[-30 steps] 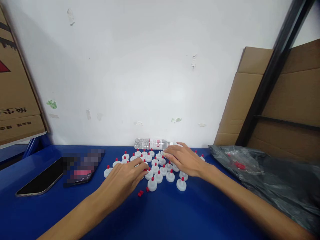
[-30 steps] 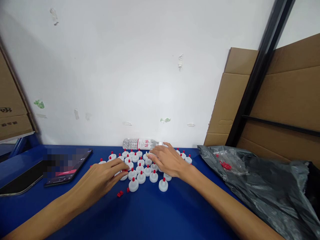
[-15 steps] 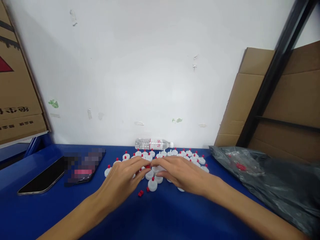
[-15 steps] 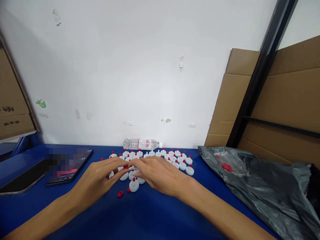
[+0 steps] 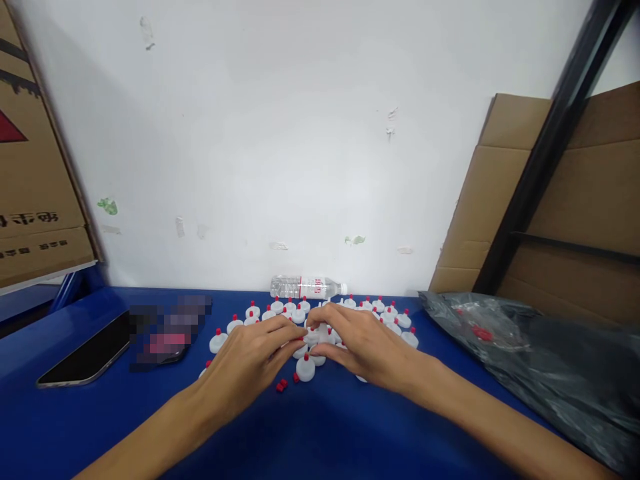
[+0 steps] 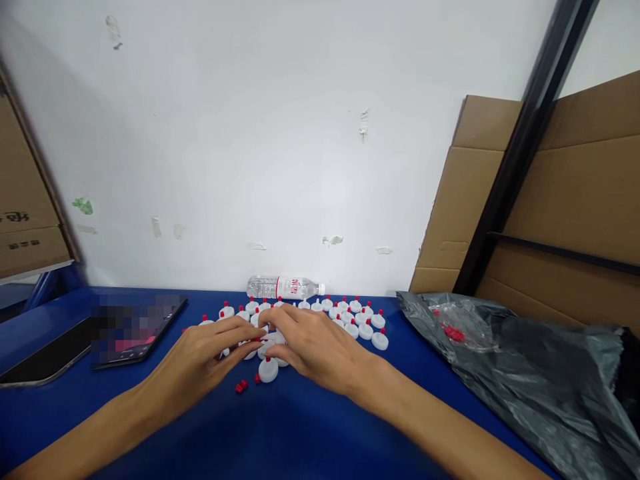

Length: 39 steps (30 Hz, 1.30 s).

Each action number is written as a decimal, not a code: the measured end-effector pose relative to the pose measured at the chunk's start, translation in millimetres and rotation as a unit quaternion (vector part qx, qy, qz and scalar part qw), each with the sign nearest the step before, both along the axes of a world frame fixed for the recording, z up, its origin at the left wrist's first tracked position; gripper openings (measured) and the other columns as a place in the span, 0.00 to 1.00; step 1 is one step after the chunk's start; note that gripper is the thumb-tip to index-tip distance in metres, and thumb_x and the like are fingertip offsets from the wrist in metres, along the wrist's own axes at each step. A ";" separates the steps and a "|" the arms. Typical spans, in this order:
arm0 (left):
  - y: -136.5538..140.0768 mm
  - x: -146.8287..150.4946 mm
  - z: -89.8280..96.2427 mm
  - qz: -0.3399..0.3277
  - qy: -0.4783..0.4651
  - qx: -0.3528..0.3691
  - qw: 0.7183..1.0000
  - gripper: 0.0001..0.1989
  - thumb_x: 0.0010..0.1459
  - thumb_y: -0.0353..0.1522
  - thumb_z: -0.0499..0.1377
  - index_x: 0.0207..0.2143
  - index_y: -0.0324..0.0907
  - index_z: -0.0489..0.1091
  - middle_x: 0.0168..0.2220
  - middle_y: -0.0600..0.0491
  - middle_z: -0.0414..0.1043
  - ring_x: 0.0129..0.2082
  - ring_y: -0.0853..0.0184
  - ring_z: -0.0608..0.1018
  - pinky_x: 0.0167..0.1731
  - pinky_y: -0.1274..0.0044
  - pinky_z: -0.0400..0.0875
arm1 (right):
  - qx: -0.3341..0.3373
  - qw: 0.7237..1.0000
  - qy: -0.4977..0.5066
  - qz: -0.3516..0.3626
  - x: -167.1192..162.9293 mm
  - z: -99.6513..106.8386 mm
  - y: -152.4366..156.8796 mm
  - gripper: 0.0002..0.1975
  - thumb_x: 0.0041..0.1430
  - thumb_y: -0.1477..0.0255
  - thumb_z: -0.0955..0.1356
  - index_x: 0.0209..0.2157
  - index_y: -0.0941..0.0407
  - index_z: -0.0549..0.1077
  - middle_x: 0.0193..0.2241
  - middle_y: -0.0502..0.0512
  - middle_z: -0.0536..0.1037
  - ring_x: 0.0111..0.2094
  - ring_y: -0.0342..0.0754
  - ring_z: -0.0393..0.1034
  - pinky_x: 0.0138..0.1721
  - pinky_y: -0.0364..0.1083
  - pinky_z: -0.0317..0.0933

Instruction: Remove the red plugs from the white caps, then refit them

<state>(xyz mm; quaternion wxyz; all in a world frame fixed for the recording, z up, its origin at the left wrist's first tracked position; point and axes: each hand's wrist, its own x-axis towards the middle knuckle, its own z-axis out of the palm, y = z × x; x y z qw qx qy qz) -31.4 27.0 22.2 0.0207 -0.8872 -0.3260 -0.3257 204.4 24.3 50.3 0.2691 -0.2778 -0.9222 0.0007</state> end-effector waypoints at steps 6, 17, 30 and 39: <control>-1.0 2.9 -5.1 0.006 -0.028 -0.003 1.000 0.13 0.71 0.34 0.52 0.41 0.43 0.77 0.35 0.51 0.80 0.30 0.67 0.79 0.28 0.78 0.70 | -0.009 0.998 0.048 0.031 -2.9 -1.2 -3.2 0.15 0.67 0.71 0.70 0.52 0.51 0.66 0.46 0.54 0.77 0.46 0.48 0.74 0.45 0.47 0.70; -6.0 6.1 13.5 0.011 -0.139 -0.108 0.984 0.09 0.67 0.34 0.56 0.40 0.42 0.76 0.30 0.55 0.78 0.21 0.71 0.74 0.21 0.80 0.65 | 0.085 0.989 0.100 0.065 -0.7 -2.8 -0.1 0.21 0.71 0.71 0.66 0.62 0.51 0.60 0.53 0.55 0.78 0.53 0.46 0.74 0.53 0.47 0.72; -14.9 6.7 13.8 -0.034 -0.116 -0.099 0.988 0.18 0.71 0.33 0.49 0.26 0.42 0.66 0.23 0.57 0.67 0.24 0.70 0.69 0.26 0.77 0.60 | 0.083 0.983 0.131 0.096 -8.8 -3.5 -10.2 0.13 0.70 0.75 0.66 0.54 0.52 0.68 0.50 0.54 0.79 0.55 0.46 0.73 0.56 0.47 0.69; -7.8 4.3 2.1 0.069 0.030 -0.056 0.996 0.09 0.68 0.34 0.54 0.40 0.45 0.75 0.34 0.54 0.76 0.32 0.64 0.76 0.31 0.74 0.64 | 0.134 0.986 -0.059 -0.075 -0.9 0.7 5.0 0.10 0.68 0.80 0.61 0.44 0.55 0.71 0.47 0.61 0.77 0.46 0.54 0.73 0.44 0.52 0.70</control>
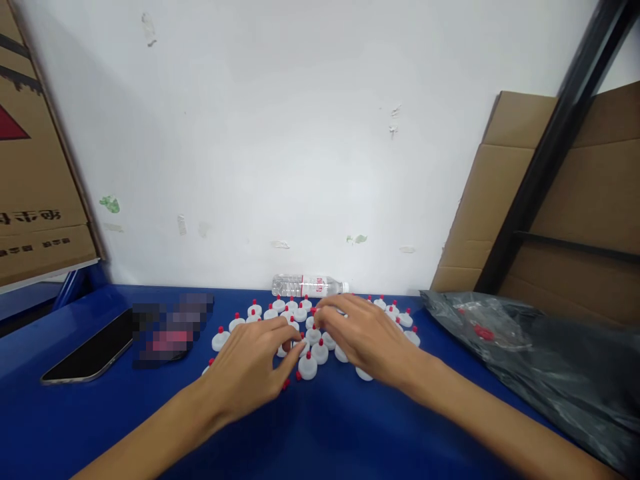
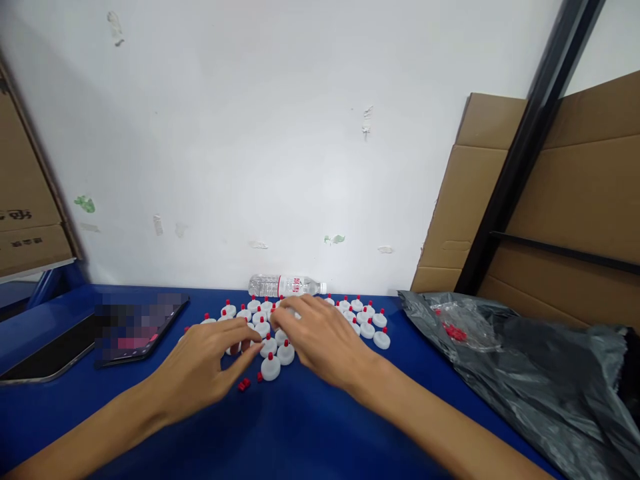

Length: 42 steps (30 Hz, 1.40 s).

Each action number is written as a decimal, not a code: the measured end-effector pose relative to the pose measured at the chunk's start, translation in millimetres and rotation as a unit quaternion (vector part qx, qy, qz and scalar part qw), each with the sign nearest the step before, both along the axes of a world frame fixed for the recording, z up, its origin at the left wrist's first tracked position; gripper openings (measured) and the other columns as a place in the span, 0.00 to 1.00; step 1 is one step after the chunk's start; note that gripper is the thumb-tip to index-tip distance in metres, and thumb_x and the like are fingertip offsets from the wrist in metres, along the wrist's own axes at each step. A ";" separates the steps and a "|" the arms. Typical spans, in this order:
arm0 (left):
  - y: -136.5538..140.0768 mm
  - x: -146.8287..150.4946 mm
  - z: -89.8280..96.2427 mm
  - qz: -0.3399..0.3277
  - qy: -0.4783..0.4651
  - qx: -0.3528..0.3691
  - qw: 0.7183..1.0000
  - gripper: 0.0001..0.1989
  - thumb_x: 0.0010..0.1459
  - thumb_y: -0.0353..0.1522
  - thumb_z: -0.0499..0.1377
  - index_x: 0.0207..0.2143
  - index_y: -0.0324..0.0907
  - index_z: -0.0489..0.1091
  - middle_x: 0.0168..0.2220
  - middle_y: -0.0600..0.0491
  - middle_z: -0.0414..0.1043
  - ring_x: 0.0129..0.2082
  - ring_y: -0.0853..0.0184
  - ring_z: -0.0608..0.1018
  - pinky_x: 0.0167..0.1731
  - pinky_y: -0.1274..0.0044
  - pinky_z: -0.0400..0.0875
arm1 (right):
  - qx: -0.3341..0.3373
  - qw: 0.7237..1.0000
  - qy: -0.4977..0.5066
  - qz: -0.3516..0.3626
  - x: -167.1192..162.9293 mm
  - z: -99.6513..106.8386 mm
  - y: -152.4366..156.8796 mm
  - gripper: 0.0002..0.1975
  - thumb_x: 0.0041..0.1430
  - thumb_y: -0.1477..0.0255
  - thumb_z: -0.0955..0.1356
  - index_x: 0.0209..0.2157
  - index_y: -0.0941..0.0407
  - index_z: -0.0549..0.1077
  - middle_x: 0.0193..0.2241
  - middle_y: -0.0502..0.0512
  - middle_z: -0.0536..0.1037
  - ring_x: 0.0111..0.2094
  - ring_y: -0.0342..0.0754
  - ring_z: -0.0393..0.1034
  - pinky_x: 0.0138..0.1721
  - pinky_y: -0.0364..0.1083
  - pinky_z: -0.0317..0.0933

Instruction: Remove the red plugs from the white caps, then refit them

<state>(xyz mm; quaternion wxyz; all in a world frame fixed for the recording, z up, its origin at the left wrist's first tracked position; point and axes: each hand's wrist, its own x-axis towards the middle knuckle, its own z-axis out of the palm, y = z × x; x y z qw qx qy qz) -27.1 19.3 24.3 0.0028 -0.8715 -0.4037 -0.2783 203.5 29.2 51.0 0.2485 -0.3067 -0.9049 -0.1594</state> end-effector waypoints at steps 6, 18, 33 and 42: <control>-7.2 3.6 -6.4 0.018 0.124 -0.052 0.991 0.08 0.64 0.37 0.58 0.39 0.45 0.75 0.42 0.48 0.75 0.44 0.54 0.76 0.35 0.69 0.67 | -0.062 0.988 0.077 -0.121 27.2 -5.6 37.5 0.10 0.73 0.67 0.62 0.45 0.54 0.73 0.44 0.58 0.78 0.39 0.51 0.75 0.40 0.49 0.66; -2.4 7.8 -14.9 0.028 0.137 -0.098 0.985 0.07 0.62 0.29 0.56 0.37 0.45 0.75 0.39 0.52 0.75 0.38 0.58 0.78 0.34 0.71 0.65 | -0.131 0.988 0.014 -0.081 40.1 -26.2 58.3 0.24 0.76 0.63 0.53 0.33 0.54 0.74 0.32 0.55 0.79 0.39 0.52 0.74 0.49 0.51 0.62; -3.2 7.5 -5.8 0.029 0.066 -0.025 0.997 0.07 0.66 0.34 0.53 0.37 0.44 0.70 0.37 0.53 0.76 0.35 0.61 0.78 0.31 0.72 0.64 | -0.155 0.982 -0.013 -0.107 43.3 -28.4 62.0 0.28 0.75 0.59 0.51 0.33 0.54 0.75 0.31 0.55 0.80 0.38 0.52 0.75 0.50 0.52 0.60; -2.6 6.1 -7.8 0.014 0.040 0.021 0.999 0.08 0.67 0.32 0.53 0.37 0.44 0.71 0.33 0.54 0.77 0.27 0.65 0.77 0.26 0.75 0.62 | -0.121 0.978 -0.001 -0.171 45.5 -24.8 59.3 0.28 0.75 0.60 0.50 0.47 0.56 0.77 0.46 0.63 0.78 0.51 0.57 0.70 0.60 0.58 0.52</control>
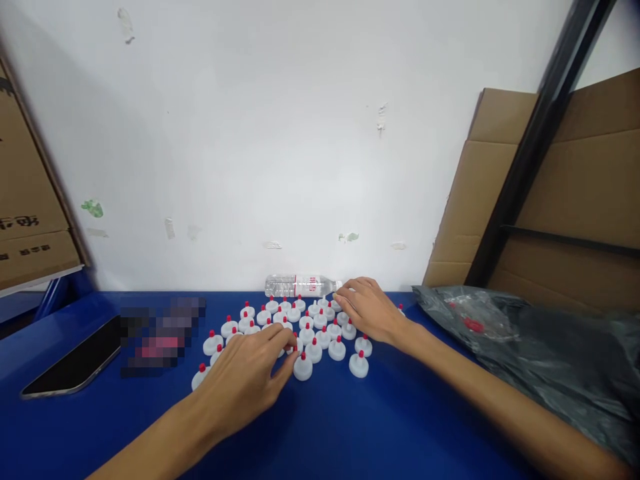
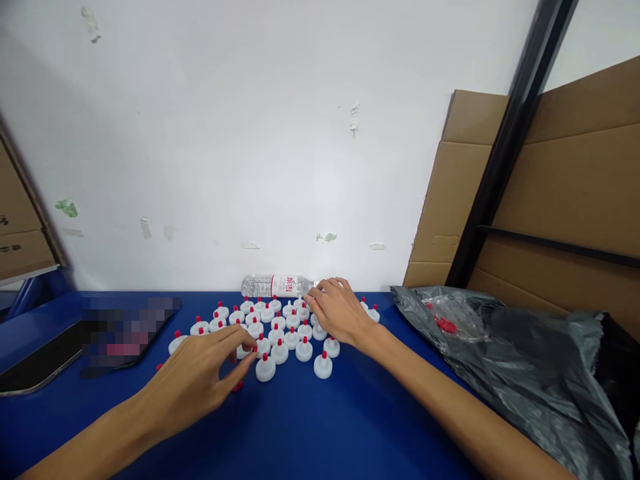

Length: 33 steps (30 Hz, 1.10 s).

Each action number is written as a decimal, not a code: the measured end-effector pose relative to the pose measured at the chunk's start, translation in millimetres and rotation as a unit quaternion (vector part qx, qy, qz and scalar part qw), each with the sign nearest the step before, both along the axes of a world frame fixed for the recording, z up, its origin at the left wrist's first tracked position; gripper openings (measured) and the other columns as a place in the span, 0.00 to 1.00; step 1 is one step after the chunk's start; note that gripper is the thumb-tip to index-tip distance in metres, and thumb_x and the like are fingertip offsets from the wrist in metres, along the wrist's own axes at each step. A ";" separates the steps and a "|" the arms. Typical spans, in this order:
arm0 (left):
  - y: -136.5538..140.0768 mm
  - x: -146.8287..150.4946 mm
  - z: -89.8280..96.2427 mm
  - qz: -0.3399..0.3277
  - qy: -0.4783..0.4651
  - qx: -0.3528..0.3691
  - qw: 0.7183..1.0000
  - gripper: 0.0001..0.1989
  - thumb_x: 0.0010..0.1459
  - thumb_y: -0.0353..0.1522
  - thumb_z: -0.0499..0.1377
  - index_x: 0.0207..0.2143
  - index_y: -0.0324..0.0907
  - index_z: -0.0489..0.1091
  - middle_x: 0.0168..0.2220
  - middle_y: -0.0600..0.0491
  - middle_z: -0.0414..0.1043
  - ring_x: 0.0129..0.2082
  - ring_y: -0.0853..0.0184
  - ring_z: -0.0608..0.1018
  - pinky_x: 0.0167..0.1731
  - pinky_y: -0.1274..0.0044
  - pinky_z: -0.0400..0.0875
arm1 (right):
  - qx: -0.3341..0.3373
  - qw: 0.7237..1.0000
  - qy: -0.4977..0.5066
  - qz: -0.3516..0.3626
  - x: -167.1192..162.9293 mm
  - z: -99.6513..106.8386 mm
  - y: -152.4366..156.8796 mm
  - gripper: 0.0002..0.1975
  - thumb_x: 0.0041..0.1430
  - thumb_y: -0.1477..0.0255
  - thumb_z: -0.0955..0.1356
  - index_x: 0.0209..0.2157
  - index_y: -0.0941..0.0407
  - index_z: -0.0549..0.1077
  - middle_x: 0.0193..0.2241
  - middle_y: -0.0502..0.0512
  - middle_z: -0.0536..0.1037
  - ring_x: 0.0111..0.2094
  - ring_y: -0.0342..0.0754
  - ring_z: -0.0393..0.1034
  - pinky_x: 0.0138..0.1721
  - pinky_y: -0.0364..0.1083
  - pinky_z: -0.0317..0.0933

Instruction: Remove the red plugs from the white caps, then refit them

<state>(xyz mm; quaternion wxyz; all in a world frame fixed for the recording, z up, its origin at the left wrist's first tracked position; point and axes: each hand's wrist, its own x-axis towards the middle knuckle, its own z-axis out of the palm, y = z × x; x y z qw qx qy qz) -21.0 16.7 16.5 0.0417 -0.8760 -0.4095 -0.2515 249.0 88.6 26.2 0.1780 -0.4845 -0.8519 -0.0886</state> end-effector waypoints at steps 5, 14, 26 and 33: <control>-0.7 -1.6 -0.6 -0.038 -0.049 0.026 0.998 0.06 0.65 0.30 0.54 0.38 0.44 0.71 0.28 0.57 0.77 0.24 0.68 0.77 0.25 0.77 0.63 | -0.034 0.999 -0.005 -0.013 7.0 -11.1 5.0 0.31 0.74 0.54 0.49 0.59 0.53 0.71 0.62 0.63 0.69 0.66 0.63 0.54 0.65 0.68 0.41; 0.2 -2.3 0.6 -0.077 -0.075 0.068 0.992 0.09 0.66 0.27 0.53 0.44 0.45 0.72 0.36 0.56 0.78 0.26 0.71 0.77 0.25 0.79 0.65 | -0.048 0.998 0.005 0.031 8.7 -11.3 9.8 0.30 0.75 0.57 0.49 0.54 0.53 0.76 0.56 0.57 0.76 0.65 0.58 0.59 0.66 0.65 0.45; 6.4 -6.0 4.1 -0.063 -0.131 0.099 0.984 0.07 0.69 0.31 0.56 0.41 0.43 0.74 0.35 0.56 0.80 0.24 0.73 0.76 0.22 0.80 0.64 | 0.166 0.981 0.022 0.103 -19.2 14.6 -26.8 0.14 0.69 0.61 0.66 0.47 0.56 0.72 0.45 0.60 0.78 0.40 0.54 0.75 0.41 0.52 0.68; 5.3 -7.5 5.5 -0.042 -0.164 0.131 0.977 0.06 0.69 0.33 0.57 0.42 0.45 0.75 0.33 0.56 0.81 0.25 0.70 0.78 0.25 0.80 0.69 | 0.119 0.963 0.013 0.243 -44.6 14.8 -54.1 0.15 0.71 0.73 0.63 0.57 0.55 0.62 0.48 0.60 0.77 0.47 0.51 0.74 0.45 0.51 0.71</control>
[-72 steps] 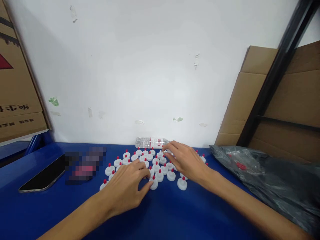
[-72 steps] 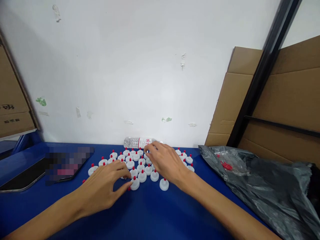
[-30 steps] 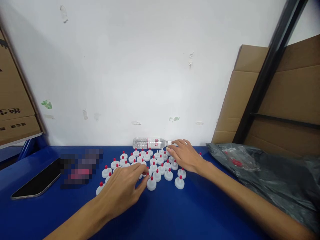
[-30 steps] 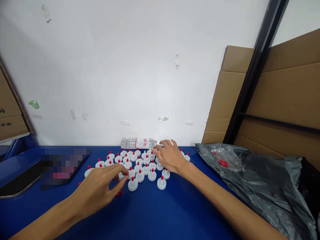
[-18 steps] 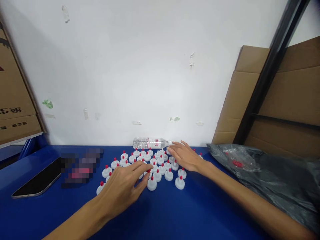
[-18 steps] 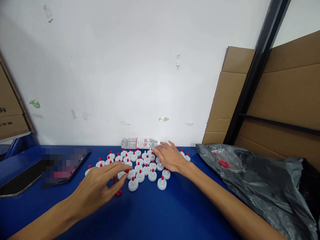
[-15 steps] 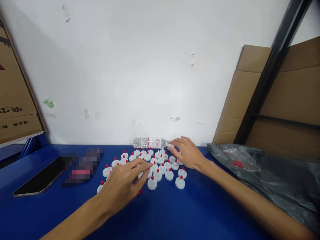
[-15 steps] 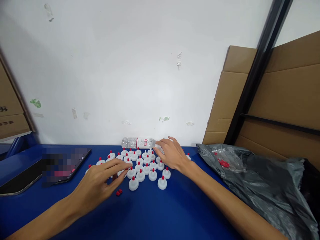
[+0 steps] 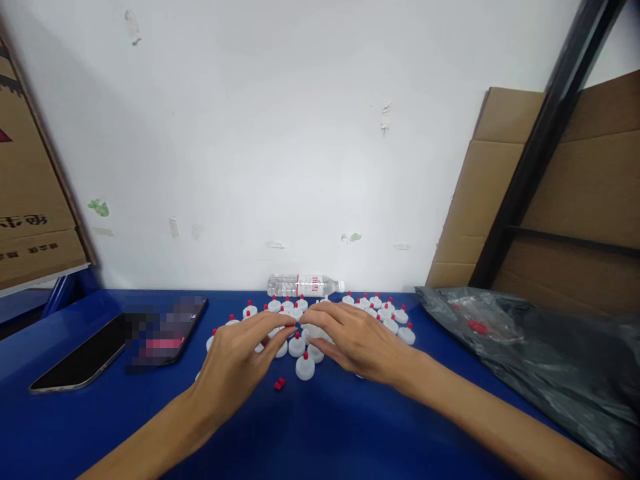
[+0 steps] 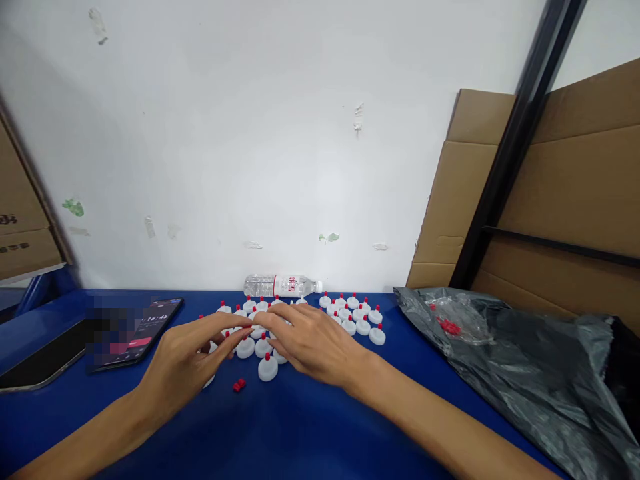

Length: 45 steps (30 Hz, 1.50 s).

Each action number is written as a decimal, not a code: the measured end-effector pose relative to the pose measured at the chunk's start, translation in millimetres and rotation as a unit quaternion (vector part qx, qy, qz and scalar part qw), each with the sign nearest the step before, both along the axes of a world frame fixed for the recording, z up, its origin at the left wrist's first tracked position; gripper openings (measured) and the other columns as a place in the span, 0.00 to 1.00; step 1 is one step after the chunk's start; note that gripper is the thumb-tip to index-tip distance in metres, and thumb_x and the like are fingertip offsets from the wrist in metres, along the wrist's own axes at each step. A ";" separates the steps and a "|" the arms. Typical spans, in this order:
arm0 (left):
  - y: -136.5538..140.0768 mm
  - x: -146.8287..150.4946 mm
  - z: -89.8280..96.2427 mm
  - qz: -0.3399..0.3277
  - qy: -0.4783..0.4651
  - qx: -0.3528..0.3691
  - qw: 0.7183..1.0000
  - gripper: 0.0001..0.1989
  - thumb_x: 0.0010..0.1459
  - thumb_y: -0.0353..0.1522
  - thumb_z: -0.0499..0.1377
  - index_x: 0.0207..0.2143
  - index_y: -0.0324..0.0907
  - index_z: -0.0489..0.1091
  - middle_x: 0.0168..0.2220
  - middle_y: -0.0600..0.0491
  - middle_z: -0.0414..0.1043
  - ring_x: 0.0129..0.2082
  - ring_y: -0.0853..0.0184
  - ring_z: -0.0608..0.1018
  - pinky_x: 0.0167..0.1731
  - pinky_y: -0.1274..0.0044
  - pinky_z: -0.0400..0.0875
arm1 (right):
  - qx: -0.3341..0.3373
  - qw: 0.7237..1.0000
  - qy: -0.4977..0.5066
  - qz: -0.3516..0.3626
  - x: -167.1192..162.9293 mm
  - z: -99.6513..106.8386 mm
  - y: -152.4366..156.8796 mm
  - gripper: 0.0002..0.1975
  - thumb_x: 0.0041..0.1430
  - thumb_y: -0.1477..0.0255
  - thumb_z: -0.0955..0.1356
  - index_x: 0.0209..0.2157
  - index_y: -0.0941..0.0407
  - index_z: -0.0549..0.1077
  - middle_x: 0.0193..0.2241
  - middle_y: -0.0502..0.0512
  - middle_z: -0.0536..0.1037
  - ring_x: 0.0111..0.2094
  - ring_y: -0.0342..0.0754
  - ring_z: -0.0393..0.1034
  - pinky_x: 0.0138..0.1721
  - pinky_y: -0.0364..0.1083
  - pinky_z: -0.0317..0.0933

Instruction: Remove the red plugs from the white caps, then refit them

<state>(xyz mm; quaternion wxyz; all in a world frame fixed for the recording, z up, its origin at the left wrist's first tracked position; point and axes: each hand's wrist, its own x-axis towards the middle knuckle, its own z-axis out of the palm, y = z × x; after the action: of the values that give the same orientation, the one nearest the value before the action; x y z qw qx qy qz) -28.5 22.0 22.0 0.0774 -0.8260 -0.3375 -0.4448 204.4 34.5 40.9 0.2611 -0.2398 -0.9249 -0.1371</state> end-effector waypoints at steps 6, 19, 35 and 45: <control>-2.9 3.3 4.1 -0.034 -0.004 0.015 0.999 0.07 0.69 0.31 0.57 0.42 0.44 0.75 0.33 0.56 0.82 0.22 0.73 0.76 0.25 0.80 0.70 | -0.002 1.000 0.022 -0.006 -2.2 -0.6 -7.7 0.22 0.68 0.76 0.64 0.61 0.52 0.59 0.46 0.59 0.78 0.44 0.52 0.75 0.42 0.51 0.74; 2.7 -3.9 -0.2 -0.008 0.036 -0.012 0.999 0.08 0.70 0.34 0.56 0.44 0.44 0.75 0.33 0.55 0.81 0.23 0.71 0.79 0.23 0.81 0.67 | 0.055 0.989 0.093 0.103 0.2 0.9 -3.4 0.17 0.71 0.77 0.64 0.59 0.54 0.62 0.49 0.57 0.80 0.52 0.47 0.74 0.54 0.50 0.70; -8.9 1.3 0.0 -0.056 0.062 -0.101 0.991 0.14 0.72 0.31 0.44 0.35 0.44 0.66 0.25 0.58 0.68 0.21 0.70 0.68 0.23 0.78 0.58 | 0.099 0.980 0.117 0.128 -4.4 10.8 -16.6 0.04 0.71 0.75 0.63 0.44 0.54 0.69 0.48 0.58 0.81 0.46 0.45 0.77 0.48 0.47 0.72; -7.2 3.3 10.7 0.064 0.171 -0.148 0.972 0.11 0.69 0.34 0.49 0.37 0.43 0.70 0.28 0.55 0.76 0.24 0.65 0.75 0.25 0.75 0.58 | 0.074 0.995 -0.070 -0.011 9.4 11.9 9.2 0.11 0.69 0.78 0.62 0.50 0.56 0.70 0.45 0.61 0.77 0.44 0.52 0.73 0.45 0.51 0.68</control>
<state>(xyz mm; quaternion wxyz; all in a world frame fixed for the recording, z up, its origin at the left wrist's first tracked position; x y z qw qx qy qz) -25.2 14.7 32.7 0.0391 -0.8689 -0.4331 -0.2363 213.8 43.6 52.8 0.2112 -0.2197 -0.9257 -0.2242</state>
